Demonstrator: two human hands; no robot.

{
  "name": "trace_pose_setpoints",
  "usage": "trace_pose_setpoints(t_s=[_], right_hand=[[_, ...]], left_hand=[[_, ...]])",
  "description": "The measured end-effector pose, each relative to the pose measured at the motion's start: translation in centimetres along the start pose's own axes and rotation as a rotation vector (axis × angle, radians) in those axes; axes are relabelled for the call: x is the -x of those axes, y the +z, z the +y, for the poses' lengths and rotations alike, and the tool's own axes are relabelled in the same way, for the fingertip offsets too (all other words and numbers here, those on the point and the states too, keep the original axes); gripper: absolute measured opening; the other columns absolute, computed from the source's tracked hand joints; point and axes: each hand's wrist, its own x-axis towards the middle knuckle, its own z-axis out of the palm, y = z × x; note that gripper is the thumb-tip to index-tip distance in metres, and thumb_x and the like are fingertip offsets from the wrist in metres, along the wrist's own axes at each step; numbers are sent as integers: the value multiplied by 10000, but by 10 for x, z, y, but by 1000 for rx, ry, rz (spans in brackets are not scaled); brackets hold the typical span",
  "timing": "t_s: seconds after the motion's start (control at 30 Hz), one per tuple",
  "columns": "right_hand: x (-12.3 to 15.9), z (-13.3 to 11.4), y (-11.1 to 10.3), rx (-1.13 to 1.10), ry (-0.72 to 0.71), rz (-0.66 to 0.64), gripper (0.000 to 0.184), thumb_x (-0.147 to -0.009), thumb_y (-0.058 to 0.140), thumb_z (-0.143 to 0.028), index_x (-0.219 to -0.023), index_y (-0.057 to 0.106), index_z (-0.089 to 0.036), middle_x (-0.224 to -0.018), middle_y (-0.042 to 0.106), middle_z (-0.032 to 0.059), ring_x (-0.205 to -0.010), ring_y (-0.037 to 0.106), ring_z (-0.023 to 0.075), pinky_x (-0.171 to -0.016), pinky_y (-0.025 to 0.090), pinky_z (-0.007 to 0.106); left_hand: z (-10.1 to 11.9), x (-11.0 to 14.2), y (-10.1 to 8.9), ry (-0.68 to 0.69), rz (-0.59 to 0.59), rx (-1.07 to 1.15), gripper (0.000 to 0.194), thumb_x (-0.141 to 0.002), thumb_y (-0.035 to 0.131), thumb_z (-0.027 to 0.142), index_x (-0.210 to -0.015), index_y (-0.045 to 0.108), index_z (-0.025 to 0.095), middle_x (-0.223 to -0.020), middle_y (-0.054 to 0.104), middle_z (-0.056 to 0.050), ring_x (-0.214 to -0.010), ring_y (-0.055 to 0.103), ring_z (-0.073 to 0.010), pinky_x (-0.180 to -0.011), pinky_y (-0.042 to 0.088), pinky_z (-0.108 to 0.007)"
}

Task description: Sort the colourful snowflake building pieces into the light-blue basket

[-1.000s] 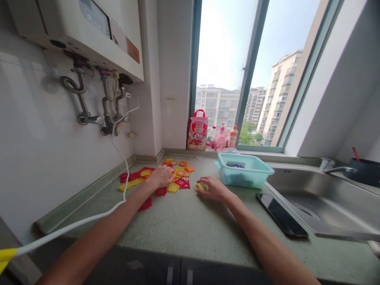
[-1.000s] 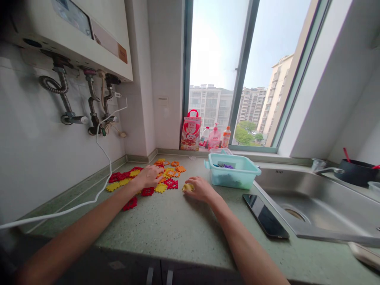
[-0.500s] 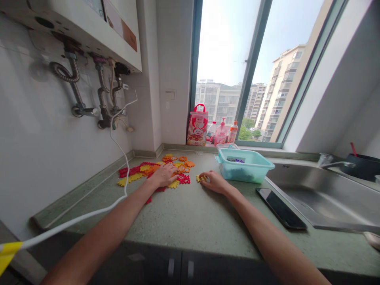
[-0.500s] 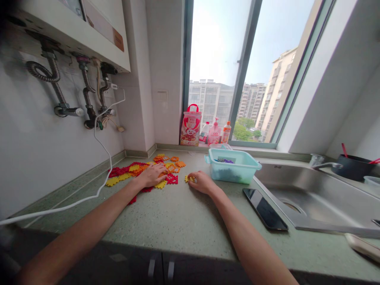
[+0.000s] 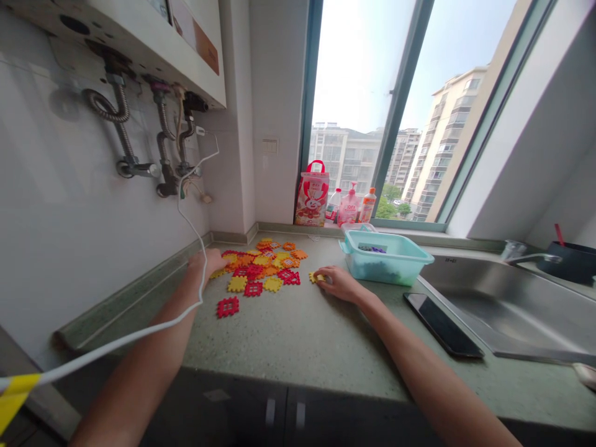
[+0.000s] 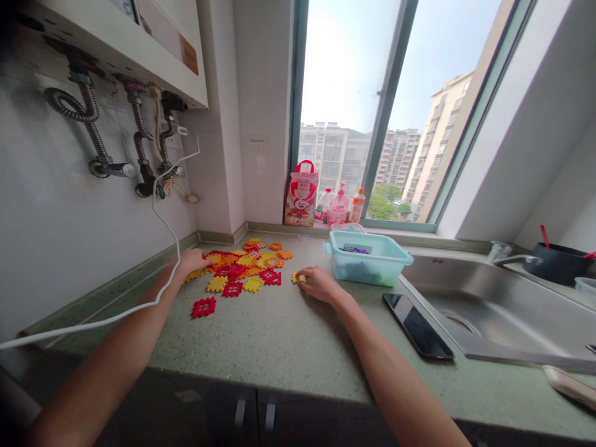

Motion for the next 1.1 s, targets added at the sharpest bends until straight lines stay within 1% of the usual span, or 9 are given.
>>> trace_pose_setpoints(t_s=[0.07, 0.17, 0.37, 0.57, 0.7, 0.83, 0.9, 0.97, 1.1], right_hand=[[0, 1, -1, 0, -2, -4, 256, -913, 640, -216, -1121, 789, -220, -1145, 791, 88, -1054, 724, 254, -994, 526, 366], [1, 2, -2, -3, -2, -4, 249, -920, 644, -224, -1120, 792, -220, -1125, 796, 88, -1036, 725, 251, -987, 527, 363], [3, 6, -4, -18, 10, -20, 256, -931, 664, -311, -1129, 791, -208, -1084, 802, 89, -987, 731, 254, -950, 537, 357], [5, 7, -5, -13, 25, -4, 274, -927, 681, -329, -1146, 792, -206, -1089, 805, 97, -992, 734, 261, -946, 540, 356], [5, 6, -6, -23, 11, -13, 255, -925, 679, -319, -1122, 798, -209, -1076, 807, 93, -975, 735, 254, -929, 539, 348], [5, 5, -7, -21, 0, -21, 259, -936, 664, -323, -1126, 795, -206, -1078, 805, 95, -975, 732, 254, -925, 533, 351], [5, 5, -7, -16, 0, -16, 260, -934, 669, -327, -1129, 794, -210, -1078, 806, 94, -981, 732, 255, -929, 531, 351], [5, 3, -7, -11, 2, -6, 258, -923, 680, -319, -1128, 796, -214, -1080, 806, 90, -980, 734, 252, -925, 533, 344], [5, 0, -8, 1, 20, 10, 257, -911, 690, -314, -1119, 800, -213, -1071, 807, 83, -942, 736, 240, -892, 539, 327]], left_hand=[[2, -1, 0, -47, 35, -48, 637, -749, 698, 733, -1058, 802, 186, -1111, 776, -212, -1070, 718, -399, -872, 564, -434], [11, 3, -3, 8, 113, -23, 538, -803, 704, 633, -1085, 794, 184, -1116, 779, -207, -1060, 726, -384, -880, 563, -418], [17, 7, -6, 173, 76, -55, 439, -841, 688, 402, -1230, 761, 214, -1325, 723, -162, -1210, 679, -350, -993, 532, -385], [15, 4, 3, 254, -23, 34, 439, -855, 656, 387, -1262, 734, 242, -1329, 735, -108, -1194, 689, -282, -1000, 517, -330], [12, 5, 2, 240, 7, 93, 455, -814, 708, 487, -1202, 744, 252, -1215, 778, -82, -1112, 715, -270, -962, 530, -319], [15, 7, -4, 239, 81, 74, 538, -785, 739, 433, -1272, 727, 207, -1254, 756, -117, -1156, 697, -296, -1013, 517, -346], [26, 11, -7, 333, 143, 112, 544, -791, 738, 445, -1276, 733, 199, -1259, 747, -122, -1173, 684, -303, -1052, 500, -366], [44, 20, -10, 511, 160, 215, 519, -793, 743, 486, -1235, 759, 214, -1247, 749, -103, -1178, 674, -290, -1079, 483, -367], [83, 41, -11, 782, -27, 429, 494, -746, 806, 529, -1161, 798, 261, -1228, 762, -50, -1123, 695, -252, -1023, 510, -329]])
